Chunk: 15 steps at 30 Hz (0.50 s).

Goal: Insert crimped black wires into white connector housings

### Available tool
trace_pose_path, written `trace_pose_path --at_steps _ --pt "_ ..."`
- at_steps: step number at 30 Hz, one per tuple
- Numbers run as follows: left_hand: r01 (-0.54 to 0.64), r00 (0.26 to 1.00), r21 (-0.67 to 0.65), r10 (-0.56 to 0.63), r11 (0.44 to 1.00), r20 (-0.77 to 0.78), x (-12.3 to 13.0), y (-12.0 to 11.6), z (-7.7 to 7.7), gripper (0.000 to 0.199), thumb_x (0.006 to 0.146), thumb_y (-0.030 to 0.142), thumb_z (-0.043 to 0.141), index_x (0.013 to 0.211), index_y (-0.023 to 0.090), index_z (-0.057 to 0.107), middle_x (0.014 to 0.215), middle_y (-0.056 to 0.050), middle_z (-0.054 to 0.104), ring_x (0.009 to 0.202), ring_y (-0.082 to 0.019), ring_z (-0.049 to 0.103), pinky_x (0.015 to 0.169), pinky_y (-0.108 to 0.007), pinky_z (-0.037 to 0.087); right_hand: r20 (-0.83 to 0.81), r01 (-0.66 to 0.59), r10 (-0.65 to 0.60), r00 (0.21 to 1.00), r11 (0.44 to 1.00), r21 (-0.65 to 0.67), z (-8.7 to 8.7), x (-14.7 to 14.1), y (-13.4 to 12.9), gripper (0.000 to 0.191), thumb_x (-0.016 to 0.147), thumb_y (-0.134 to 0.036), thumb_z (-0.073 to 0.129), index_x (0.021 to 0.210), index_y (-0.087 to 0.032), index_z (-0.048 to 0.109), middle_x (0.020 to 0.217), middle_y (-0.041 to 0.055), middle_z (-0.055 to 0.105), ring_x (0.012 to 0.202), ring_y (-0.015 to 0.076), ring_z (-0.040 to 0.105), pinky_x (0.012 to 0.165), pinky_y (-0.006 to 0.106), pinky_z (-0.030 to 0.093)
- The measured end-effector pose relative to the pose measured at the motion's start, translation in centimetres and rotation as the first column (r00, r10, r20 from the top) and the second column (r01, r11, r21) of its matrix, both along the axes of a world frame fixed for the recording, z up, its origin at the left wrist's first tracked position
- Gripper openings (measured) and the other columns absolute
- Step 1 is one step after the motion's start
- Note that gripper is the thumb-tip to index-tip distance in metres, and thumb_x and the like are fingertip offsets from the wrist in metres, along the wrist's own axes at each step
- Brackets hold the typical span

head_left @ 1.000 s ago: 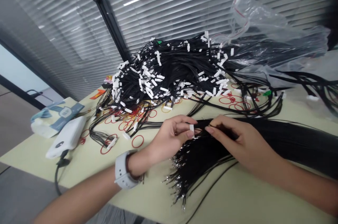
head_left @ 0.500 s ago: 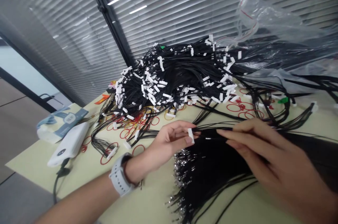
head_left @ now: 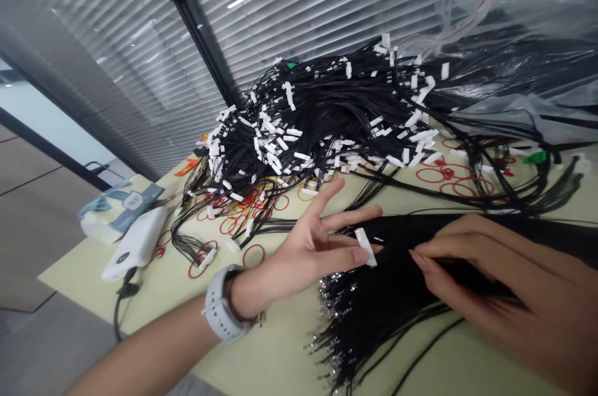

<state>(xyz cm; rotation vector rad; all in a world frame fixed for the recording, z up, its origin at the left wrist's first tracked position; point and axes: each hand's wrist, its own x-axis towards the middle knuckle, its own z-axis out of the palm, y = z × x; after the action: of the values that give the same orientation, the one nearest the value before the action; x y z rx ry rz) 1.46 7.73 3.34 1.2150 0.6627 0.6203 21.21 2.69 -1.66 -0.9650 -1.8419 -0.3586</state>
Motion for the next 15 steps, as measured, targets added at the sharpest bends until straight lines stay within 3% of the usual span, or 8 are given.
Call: trace_pose_path --at_steps 3,8,10,12,15 --pt "0.036 0.999 0.004 -0.036 0.999 0.032 -0.09 -0.03 0.05 0.098 0.073 0.003 0.065 0.143 0.043 0.010 0.140 -0.009 0.045 0.085 -0.005 0.069 0.069 -0.007 0.054 -0.028 0.010 -0.009 1.000 1.000 0.013 -0.08 -0.04 -0.04 0.008 0.084 -0.013 0.050 0.086 -0.021 0.050 0.074 -0.0030 0.057 0.065 0.0014 0.052 0.060 0.020 0.037" --pt "0.010 1.000 -0.011 -0.010 1.000 0.025 0.05 -0.06 0.16 0.096 0.071 0.002 0.067 0.143 0.039 0.016 0.134 -0.011 0.051 0.082 -0.006 0.070 0.067 -0.008 0.055 -0.016 -0.021 0.022 1.000 0.999 0.039 0.20 -0.25 -0.09 0.014 0.081 -0.005 0.051 0.085 -0.018 0.050 0.075 -0.0026 0.055 0.067 0.0003 0.051 0.065 0.017 0.038" --pt "-0.034 0.999 -0.016 0.034 0.999 0.000 0.14 -0.06 0.06 0.079 0.068 0.004 0.071 0.135 0.029 0.037 0.127 -0.012 0.058 0.082 -0.008 0.070 0.069 -0.009 0.056 0.015 0.017 -0.018 1.000 0.998 0.057 0.30 -0.27 -0.09 0.014 0.082 -0.005 0.050 0.086 -0.018 0.050 0.076 -0.0019 0.056 0.068 0.0012 0.050 0.064 0.018 0.037" --pt "-0.078 0.997 -0.015 0.078 0.997 -0.013 0.19 -0.04 -0.13 0.052 0.065 0.009 0.075 0.113 0.018 0.058 0.113 -0.009 0.067 0.079 -0.008 0.070 0.069 -0.009 0.056 0.055 0.058 -0.063 0.996 0.995 0.086 0.25 -0.20 -0.05 0.012 0.083 -0.007 0.050 0.088 -0.017 0.050 0.078 -0.0008 0.056 0.068 0.0023 0.050 0.061 0.019 0.036" --pt "-0.101 0.995 -0.019 0.100 0.995 -0.021 0.20 -0.01 -0.33 0.030 0.066 0.013 0.076 0.093 0.016 0.066 0.089 -0.002 0.073 0.076 -0.005 0.069 0.069 -0.005 0.055 0.110 0.079 -0.087 0.990 0.994 0.070 -0.16 0.01 0.04 0.008 0.084 -0.012 0.051 0.091 -0.016 0.050 0.082 0.0001 0.057 0.068 0.0031 0.049 0.059 0.019 0.035"
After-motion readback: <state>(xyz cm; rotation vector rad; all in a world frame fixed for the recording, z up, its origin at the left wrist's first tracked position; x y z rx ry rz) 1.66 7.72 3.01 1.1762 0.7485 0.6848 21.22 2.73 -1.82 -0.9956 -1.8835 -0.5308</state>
